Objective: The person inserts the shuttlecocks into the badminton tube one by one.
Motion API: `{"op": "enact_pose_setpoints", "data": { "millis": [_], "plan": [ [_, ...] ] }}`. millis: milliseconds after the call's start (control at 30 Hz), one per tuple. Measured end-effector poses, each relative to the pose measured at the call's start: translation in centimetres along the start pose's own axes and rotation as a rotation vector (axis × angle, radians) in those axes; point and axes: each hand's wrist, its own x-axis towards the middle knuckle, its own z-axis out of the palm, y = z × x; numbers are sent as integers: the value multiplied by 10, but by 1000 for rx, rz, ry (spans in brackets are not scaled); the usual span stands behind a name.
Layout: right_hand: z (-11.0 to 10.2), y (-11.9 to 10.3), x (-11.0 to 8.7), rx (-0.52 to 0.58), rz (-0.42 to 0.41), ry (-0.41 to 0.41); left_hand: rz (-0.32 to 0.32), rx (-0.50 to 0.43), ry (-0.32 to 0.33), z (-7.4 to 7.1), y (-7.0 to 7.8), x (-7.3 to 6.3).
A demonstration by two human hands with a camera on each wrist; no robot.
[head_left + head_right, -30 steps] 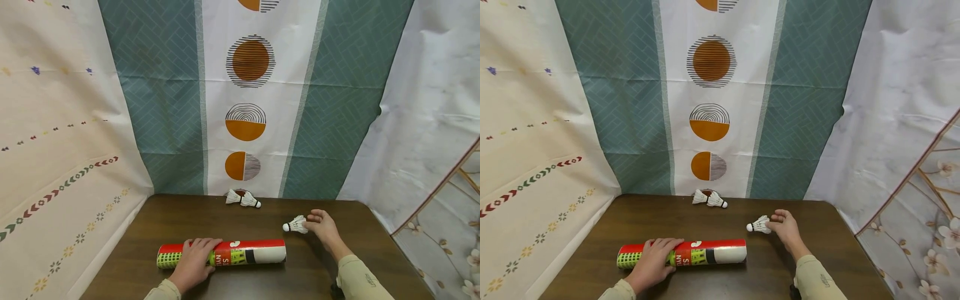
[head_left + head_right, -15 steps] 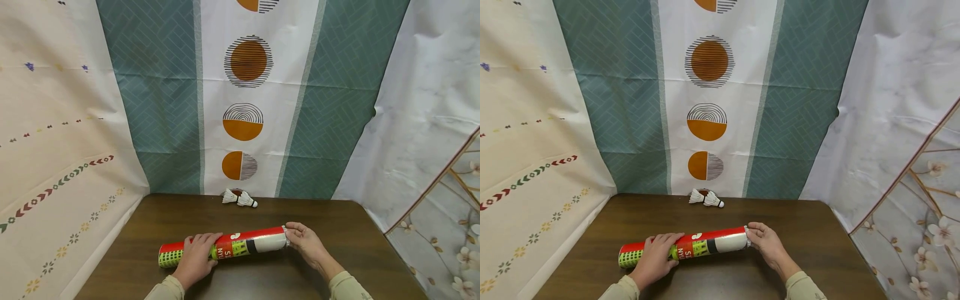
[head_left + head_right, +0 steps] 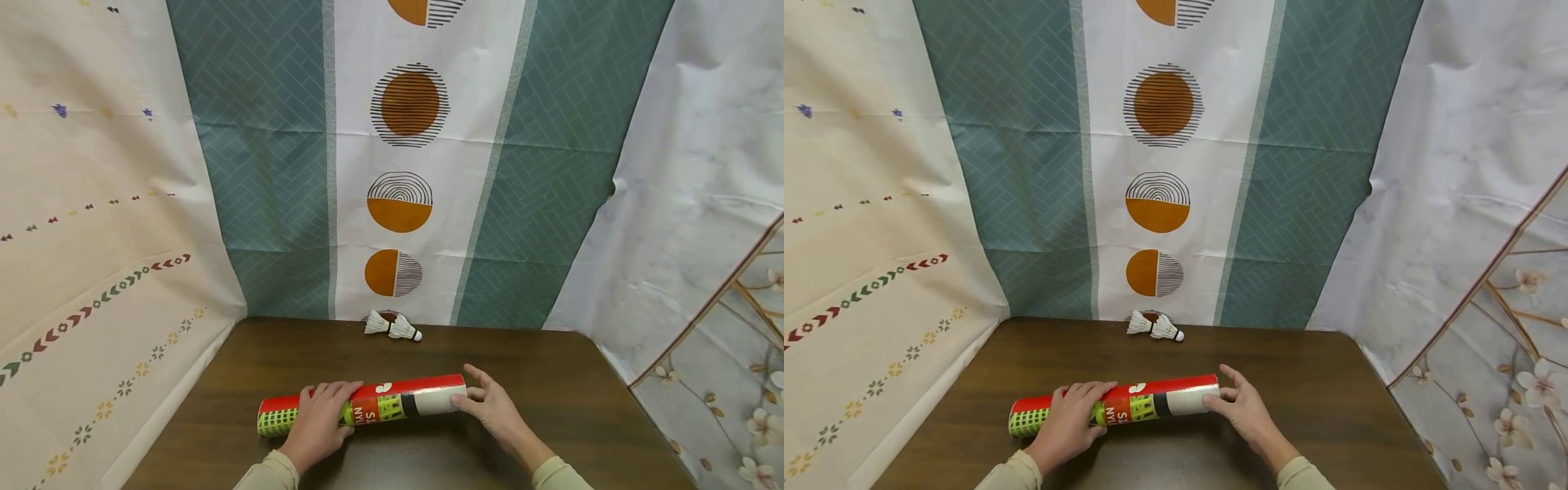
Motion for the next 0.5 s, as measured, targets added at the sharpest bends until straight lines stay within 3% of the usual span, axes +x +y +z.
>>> {"op": "enact_pose_setpoints", "data": {
  "millis": [233, 500],
  "plan": [
    [2, -2, -2, 33, -14, -82, 16, -15, 9, -2, 0, -2],
    [3, -2, -4, 44, -18, -103, 5, -35, -11, -3, -1, -4]
  ]
}}
